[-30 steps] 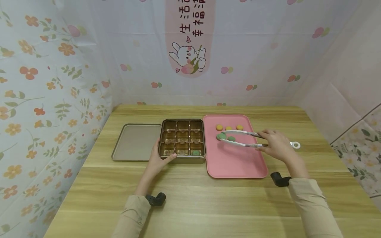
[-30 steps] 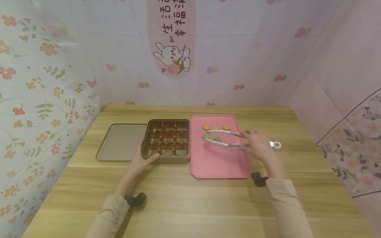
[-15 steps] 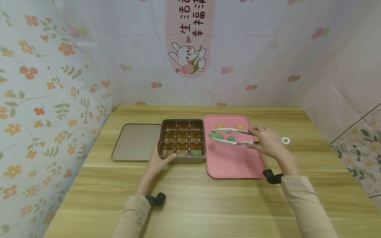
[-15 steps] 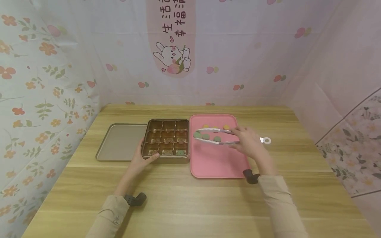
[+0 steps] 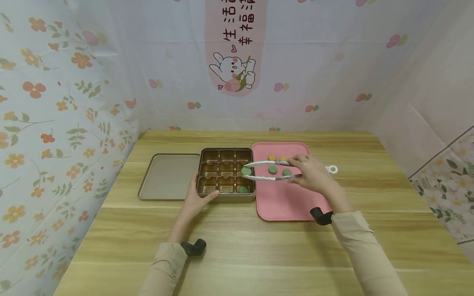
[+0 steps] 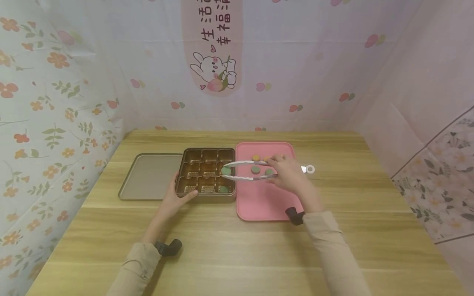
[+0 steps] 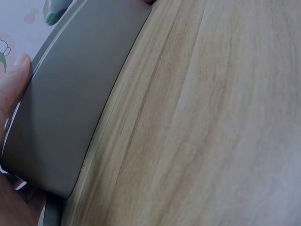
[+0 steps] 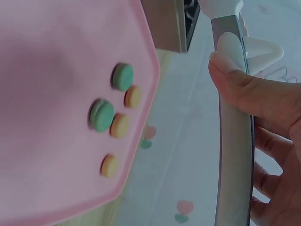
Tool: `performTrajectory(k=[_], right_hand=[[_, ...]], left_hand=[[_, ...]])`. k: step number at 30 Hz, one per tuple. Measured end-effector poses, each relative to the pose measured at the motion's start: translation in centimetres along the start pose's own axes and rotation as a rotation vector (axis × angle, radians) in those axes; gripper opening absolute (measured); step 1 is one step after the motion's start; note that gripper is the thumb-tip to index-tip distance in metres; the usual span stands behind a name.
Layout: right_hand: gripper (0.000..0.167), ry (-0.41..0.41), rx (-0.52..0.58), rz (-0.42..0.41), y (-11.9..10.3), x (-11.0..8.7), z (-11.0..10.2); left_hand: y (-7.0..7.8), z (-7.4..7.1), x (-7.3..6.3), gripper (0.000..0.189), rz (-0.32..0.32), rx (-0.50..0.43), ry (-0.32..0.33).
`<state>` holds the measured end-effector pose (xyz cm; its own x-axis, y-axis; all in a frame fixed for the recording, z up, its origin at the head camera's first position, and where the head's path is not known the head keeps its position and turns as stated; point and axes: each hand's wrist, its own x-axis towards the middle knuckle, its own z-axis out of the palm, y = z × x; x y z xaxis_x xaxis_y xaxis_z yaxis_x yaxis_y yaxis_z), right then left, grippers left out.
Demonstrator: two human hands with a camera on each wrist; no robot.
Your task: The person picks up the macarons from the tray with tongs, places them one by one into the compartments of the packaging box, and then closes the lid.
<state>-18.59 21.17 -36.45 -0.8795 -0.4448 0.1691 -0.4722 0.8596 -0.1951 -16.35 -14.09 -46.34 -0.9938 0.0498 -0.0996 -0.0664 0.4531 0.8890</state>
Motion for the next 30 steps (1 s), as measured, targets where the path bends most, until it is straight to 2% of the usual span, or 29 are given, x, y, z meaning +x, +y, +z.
performTrajectory(k=[10,19,30], right_hand=[[0.056,-0.002,-0.03,-0.076,-2.7,2.1,0.9],[0.052,0.006,-0.11,-0.148,-4.3,2.6,1.1],[0.051,-0.043,-0.117,-0.139,-4.5,2.9,1.5]], left_hand=[[-0.1,-0.2,0.1,0.104,0.006,0.007,0.01],[-0.1,0.2,0.2,0.105,0.021,0.003,0.016],[-0.1,0.2,0.1,0.104,0.019,-0.007,0.022]])
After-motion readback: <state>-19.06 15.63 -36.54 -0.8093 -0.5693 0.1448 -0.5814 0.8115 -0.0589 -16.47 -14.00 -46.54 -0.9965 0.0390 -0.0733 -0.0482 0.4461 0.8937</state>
